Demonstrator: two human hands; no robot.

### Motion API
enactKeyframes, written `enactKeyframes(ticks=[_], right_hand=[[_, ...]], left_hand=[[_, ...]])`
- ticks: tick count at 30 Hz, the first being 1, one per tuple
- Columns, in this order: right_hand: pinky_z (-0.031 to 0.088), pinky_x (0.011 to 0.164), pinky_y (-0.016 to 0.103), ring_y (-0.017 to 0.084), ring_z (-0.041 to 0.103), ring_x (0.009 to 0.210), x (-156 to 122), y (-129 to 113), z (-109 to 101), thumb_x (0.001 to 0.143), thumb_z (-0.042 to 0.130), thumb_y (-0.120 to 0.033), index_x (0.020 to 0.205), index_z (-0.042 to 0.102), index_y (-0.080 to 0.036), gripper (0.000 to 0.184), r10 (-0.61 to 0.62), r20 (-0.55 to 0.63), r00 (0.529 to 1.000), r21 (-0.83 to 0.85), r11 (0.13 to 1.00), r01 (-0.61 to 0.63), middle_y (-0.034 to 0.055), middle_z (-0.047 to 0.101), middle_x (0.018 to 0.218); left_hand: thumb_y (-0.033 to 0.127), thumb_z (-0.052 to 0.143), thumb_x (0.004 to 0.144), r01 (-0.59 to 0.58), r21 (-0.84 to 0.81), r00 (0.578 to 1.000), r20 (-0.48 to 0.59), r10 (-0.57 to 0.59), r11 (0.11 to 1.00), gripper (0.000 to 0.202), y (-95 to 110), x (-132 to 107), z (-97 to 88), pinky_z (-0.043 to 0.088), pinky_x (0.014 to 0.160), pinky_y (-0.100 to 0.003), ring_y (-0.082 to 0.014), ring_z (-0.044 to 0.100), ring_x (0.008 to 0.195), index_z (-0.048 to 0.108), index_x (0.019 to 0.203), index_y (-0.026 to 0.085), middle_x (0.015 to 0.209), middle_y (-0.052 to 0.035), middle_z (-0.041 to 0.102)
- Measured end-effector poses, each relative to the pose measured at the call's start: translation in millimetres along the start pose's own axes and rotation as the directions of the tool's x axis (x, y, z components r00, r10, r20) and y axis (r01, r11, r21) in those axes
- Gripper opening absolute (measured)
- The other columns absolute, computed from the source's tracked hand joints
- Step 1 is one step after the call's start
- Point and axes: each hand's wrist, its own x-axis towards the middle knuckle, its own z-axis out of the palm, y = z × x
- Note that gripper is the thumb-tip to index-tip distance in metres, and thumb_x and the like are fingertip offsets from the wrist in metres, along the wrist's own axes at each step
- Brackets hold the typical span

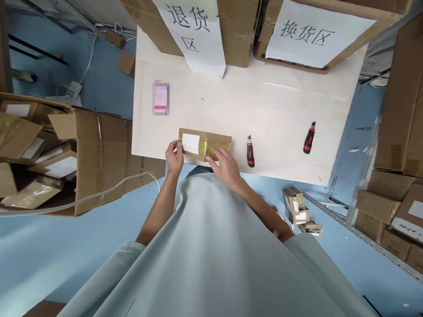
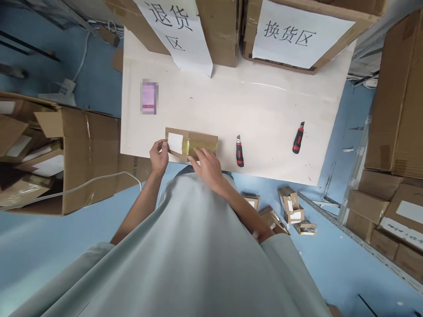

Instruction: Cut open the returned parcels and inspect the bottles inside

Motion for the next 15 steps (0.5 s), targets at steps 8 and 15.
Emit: enactKeyframes(ticks=[8,15], right_hand=[[0.063,0.105,0.046,0.033,0.078,0.115,-5,67,-39,0.113,0.062,-0.056,0.117,0.078,-0.022,0.038,0.334,-0.138,0.933,-0.028,0.940,-0.341,0.0141,0.084,0.118],[0.064,0.098,0.042,0.027,0.079,0.106,-2,80,-28,0.117,0.048,-0.047,0.123,0.077,-0.020,0.040,0.411,-0.260,0.874,-0.087,0.891,-0.445,0.0153,0.083,0.125]], left_hand=[[0.036,0.081,0.090,0.094,-0.078,0.985,0.153,-0.081,0.993,0.023,27,-7,16.3,0.065,0.098,-0.037,-0.0245,0.080,0.102,0.075,0.104,0.020,0.112,-0.0096,0.084],[0.038,0.086,0.089,0.025,-0.064,0.987,0.160,-0.014,0.998,0.023,49,5,17.0,0.064,0.096,-0.036,-0.0235,0.082,0.098,0.078,0.103,0.022,0.109,-0.0063,0.085]])
